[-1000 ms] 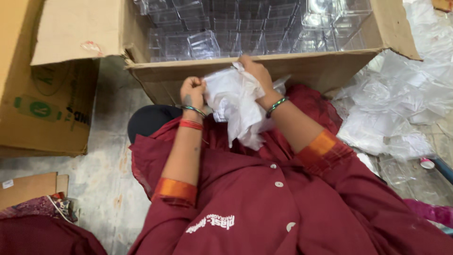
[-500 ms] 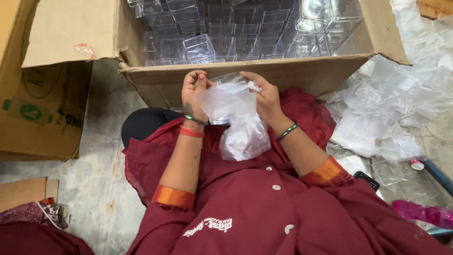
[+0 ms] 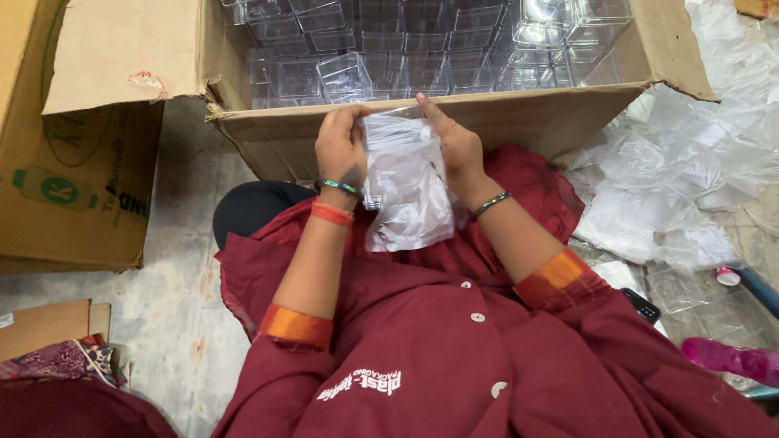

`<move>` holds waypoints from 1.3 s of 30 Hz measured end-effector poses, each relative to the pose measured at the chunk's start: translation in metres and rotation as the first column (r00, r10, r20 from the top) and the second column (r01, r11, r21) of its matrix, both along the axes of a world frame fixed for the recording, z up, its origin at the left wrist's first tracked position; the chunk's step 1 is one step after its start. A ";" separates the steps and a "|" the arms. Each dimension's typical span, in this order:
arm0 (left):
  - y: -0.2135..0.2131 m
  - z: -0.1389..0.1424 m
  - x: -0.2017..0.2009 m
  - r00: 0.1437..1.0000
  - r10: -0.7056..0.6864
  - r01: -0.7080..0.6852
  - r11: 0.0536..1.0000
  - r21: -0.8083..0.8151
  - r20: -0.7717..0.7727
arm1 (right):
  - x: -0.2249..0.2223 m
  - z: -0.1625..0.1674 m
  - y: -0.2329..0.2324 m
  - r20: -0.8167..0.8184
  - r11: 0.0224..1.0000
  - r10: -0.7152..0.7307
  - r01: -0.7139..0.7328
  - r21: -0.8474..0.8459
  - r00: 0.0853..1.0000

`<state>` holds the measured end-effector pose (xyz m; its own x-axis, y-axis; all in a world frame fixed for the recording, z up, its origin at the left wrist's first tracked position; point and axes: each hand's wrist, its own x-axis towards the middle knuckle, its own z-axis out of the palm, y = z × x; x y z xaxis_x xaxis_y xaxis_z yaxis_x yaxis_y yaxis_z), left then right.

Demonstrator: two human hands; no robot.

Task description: The person picks clear plastic containers from a cardboard box, places them into a white plastic bag, and ties the bag. They repeat this process multiple times, stacking the filled bags on their lap.

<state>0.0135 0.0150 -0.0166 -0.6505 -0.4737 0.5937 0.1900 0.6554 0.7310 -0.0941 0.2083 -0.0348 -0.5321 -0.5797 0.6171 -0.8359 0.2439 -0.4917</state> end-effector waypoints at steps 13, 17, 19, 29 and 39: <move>-0.017 -0.032 -0.042 0.986 0.028 -0.057 0.983 0.174 0.166 | -0.047 -0.035 -0.031 0.714 0.961 0.079 0.138 -0.241 0.695; -0.022 -0.056 -0.050 0.939 0.034 -0.104 0.977 0.187 0.342 | -0.045 -0.052 -0.027 0.546 0.983 -0.012 0.110 -0.148 0.838; -0.017 -0.068 -0.044 0.951 0.126 -0.141 0.989 0.033 0.282 | -0.038 -0.065 -0.027 0.418 0.986 -0.161 0.161 0.036 0.894; 0.022 -0.053 -0.023 0.996 0.025 -0.033 0.996 0.083 0.088 | 0.009 -0.075 0.009 0.197 0.957 -0.068 0.120 -0.266 0.978; 0.060 -0.022 0.022 0.643 -0.256 0.547 -0.505 0.668 -0.721 | 0.081 -0.051 0.113 0.333 0.988 0.135 -0.154 0.032 0.933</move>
<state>0.0352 0.0747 -0.0383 -0.9956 -0.0831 0.0431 0.0892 -0.9822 0.1653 -0.0136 0.3209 -0.0857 -0.6079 -0.6939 0.3861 -0.6579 0.1680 -0.7341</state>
